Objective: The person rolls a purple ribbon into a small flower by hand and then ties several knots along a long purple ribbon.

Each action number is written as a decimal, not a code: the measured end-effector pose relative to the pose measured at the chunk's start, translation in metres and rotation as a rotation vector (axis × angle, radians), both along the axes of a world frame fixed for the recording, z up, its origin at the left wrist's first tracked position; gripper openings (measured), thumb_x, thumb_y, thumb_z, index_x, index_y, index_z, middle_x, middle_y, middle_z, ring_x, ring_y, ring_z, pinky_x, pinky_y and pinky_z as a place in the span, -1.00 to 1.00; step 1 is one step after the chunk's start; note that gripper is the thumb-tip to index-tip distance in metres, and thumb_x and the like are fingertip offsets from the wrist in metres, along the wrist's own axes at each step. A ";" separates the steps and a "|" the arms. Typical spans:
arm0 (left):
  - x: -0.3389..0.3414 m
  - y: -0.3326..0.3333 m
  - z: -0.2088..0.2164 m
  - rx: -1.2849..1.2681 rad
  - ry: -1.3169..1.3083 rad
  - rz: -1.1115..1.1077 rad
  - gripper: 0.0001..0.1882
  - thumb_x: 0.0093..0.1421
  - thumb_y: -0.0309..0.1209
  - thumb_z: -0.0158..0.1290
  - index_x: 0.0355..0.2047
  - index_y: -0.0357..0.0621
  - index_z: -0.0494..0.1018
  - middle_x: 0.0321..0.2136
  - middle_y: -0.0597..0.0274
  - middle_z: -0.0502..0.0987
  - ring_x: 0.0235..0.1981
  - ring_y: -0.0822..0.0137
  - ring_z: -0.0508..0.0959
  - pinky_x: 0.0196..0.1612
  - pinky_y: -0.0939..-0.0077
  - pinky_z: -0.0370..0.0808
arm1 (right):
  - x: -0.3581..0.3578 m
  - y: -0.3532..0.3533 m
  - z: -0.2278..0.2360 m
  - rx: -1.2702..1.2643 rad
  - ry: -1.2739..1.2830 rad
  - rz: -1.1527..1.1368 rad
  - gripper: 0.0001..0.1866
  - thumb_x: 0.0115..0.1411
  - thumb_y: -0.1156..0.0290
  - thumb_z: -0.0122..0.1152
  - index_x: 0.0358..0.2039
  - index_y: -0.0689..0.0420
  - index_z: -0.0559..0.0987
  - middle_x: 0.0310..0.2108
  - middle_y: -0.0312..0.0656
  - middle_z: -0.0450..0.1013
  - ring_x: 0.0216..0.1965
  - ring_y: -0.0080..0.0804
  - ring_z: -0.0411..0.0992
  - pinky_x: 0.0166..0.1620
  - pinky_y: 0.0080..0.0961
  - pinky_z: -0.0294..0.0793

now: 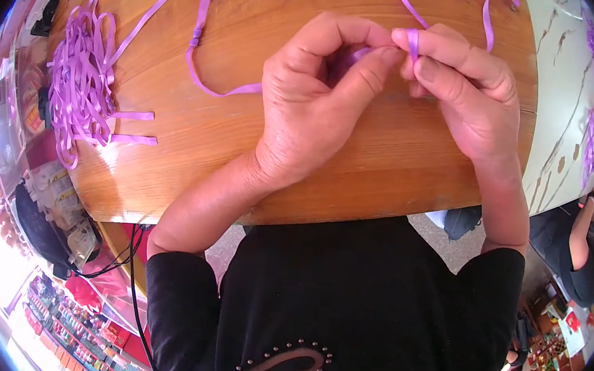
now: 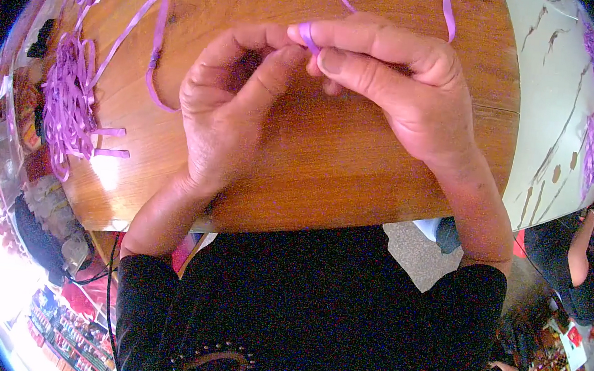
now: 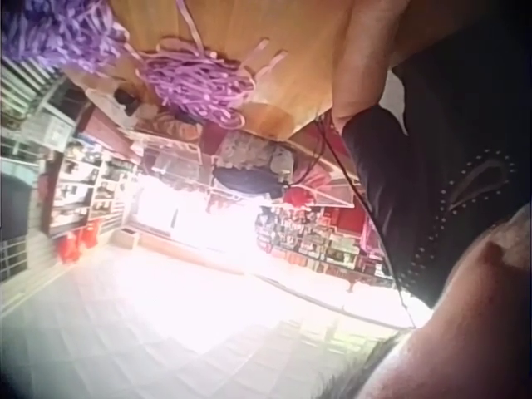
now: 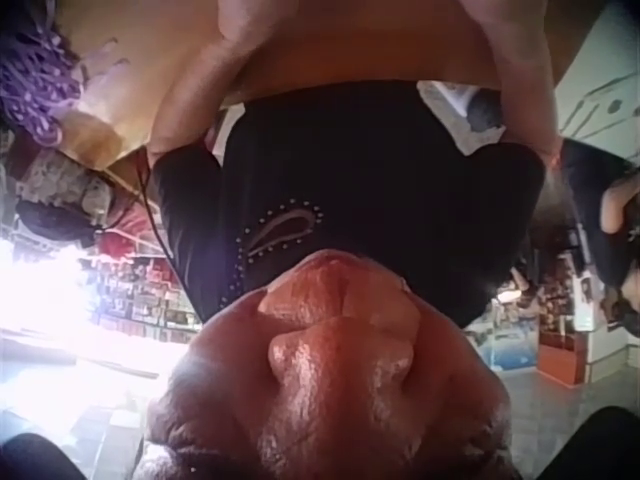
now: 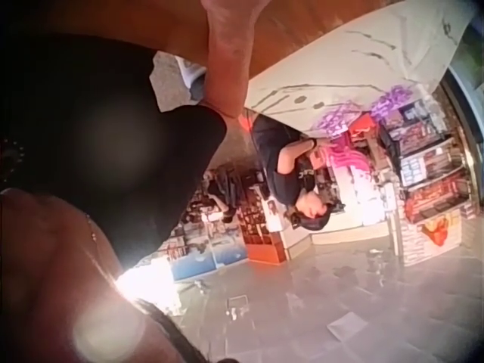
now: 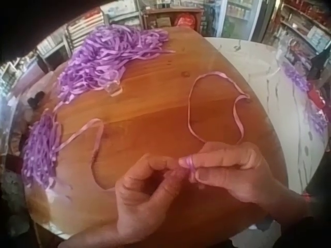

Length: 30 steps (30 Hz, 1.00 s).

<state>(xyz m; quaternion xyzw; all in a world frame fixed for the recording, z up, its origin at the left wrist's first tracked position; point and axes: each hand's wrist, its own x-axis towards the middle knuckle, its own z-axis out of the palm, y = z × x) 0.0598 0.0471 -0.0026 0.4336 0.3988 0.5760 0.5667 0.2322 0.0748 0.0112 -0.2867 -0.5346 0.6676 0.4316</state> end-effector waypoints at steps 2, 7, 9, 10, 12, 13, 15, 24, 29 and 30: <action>0.000 -0.001 -0.002 0.069 0.090 0.021 -0.90 0.15 -0.63 0.08 -0.31 -0.26 0.49 -0.43 0.42 0.45 -0.43 0.68 0.37 -0.36 0.80 0.33 | 0.001 0.003 0.002 0.330 -0.317 -0.073 -0.70 0.14 0.68 0.09 -0.08 0.29 0.54 -0.33 -0.20 0.46 -0.37 -0.51 0.39 -0.32 -0.69 0.37; 0.000 0.000 -0.004 0.034 0.099 0.006 -0.88 0.12 -0.61 0.13 -0.30 -0.28 0.51 -0.38 0.38 0.44 -0.40 0.65 0.39 -0.31 0.79 0.36 | -0.003 0.002 0.005 0.633 -0.501 -0.153 -0.69 0.09 0.74 0.14 -0.12 0.26 0.56 -0.35 -0.22 0.50 -0.37 -0.52 0.45 -0.31 -0.71 0.40; 0.005 -0.002 0.000 -0.026 0.044 0.010 -0.88 0.11 -0.60 0.15 -0.31 -0.29 0.51 -0.39 0.39 0.45 -0.41 0.65 0.39 -0.33 0.79 0.36 | -0.005 0.000 0.007 0.712 -0.564 -0.193 -0.70 0.08 0.74 0.15 -0.15 0.25 0.56 -0.36 -0.22 0.50 -0.36 -0.53 0.46 -0.30 -0.71 0.41; 0.006 -0.002 0.002 -0.085 -0.012 0.015 -0.88 0.11 -0.58 0.16 -0.32 -0.29 0.51 -0.41 0.40 0.46 -0.42 0.65 0.40 -0.34 0.79 0.37 | -0.005 -0.002 0.007 0.739 -0.615 -0.216 -0.72 0.07 0.73 0.17 -0.18 0.25 0.56 -0.36 -0.21 0.51 -0.36 -0.53 0.47 -0.30 -0.70 0.42; 0.005 -0.002 0.001 -0.084 0.040 0.010 -0.88 0.10 -0.57 0.17 -0.32 -0.28 0.51 -0.44 0.42 0.47 -0.44 0.66 0.40 -0.36 0.79 0.38 | -0.007 -0.005 0.006 0.762 -0.663 -0.237 -0.74 0.05 0.72 0.19 -0.21 0.24 0.56 -0.36 -0.20 0.52 -0.35 -0.53 0.47 -0.29 -0.69 0.43; 0.005 -0.002 0.000 -0.080 0.091 0.005 -0.88 0.10 -0.55 0.18 -0.33 -0.27 0.52 -0.47 0.43 0.49 -0.46 0.66 0.40 -0.39 0.79 0.38 | -0.009 -0.006 0.005 0.806 -0.692 -0.273 -0.75 0.06 0.72 0.20 -0.21 0.25 0.56 -0.35 -0.21 0.52 -0.36 -0.54 0.47 -0.29 -0.69 0.43; 0.005 -0.001 0.002 -0.115 0.109 0.010 -0.88 0.10 -0.54 0.19 -0.33 -0.27 0.52 -0.49 0.44 0.49 -0.48 0.67 0.39 -0.41 0.80 0.38 | -0.010 -0.009 0.003 0.844 -0.723 -0.309 -0.76 0.06 0.71 0.20 -0.22 0.25 0.55 -0.35 -0.22 0.52 -0.37 -0.54 0.47 -0.29 -0.69 0.44; -0.001 0.000 0.006 -0.228 -0.204 -0.121 -0.88 0.15 -0.54 0.13 -0.29 -0.28 0.50 -0.42 0.37 0.53 -0.40 0.62 0.45 -0.30 0.78 0.40 | 0.002 -0.004 0.007 0.180 -0.323 -0.075 -0.69 0.17 0.69 0.07 -0.04 0.28 0.45 -0.20 -0.24 0.49 -0.22 -0.60 0.45 -0.12 -0.67 0.43; -0.004 0.000 0.009 -0.287 -0.272 -0.178 -0.88 0.17 -0.55 0.10 -0.27 -0.30 0.50 -0.39 0.31 0.54 -0.31 0.56 0.49 -0.19 0.72 0.42 | -0.002 -0.009 0.016 0.135 -0.363 -0.087 -0.70 0.17 0.71 0.05 -0.07 0.27 0.48 -0.27 -0.25 0.49 -0.24 -0.57 0.45 -0.19 -0.68 0.43; -0.006 0.000 0.009 -0.303 -0.263 -0.180 -0.87 0.17 -0.54 0.09 -0.26 -0.30 0.50 -0.39 0.31 0.54 -0.31 0.57 0.48 -0.19 0.72 0.41 | -0.002 -0.006 0.017 0.134 -0.361 -0.084 -0.70 0.17 0.71 0.05 -0.07 0.27 0.48 -0.27 -0.25 0.49 -0.24 -0.57 0.45 -0.19 -0.68 0.43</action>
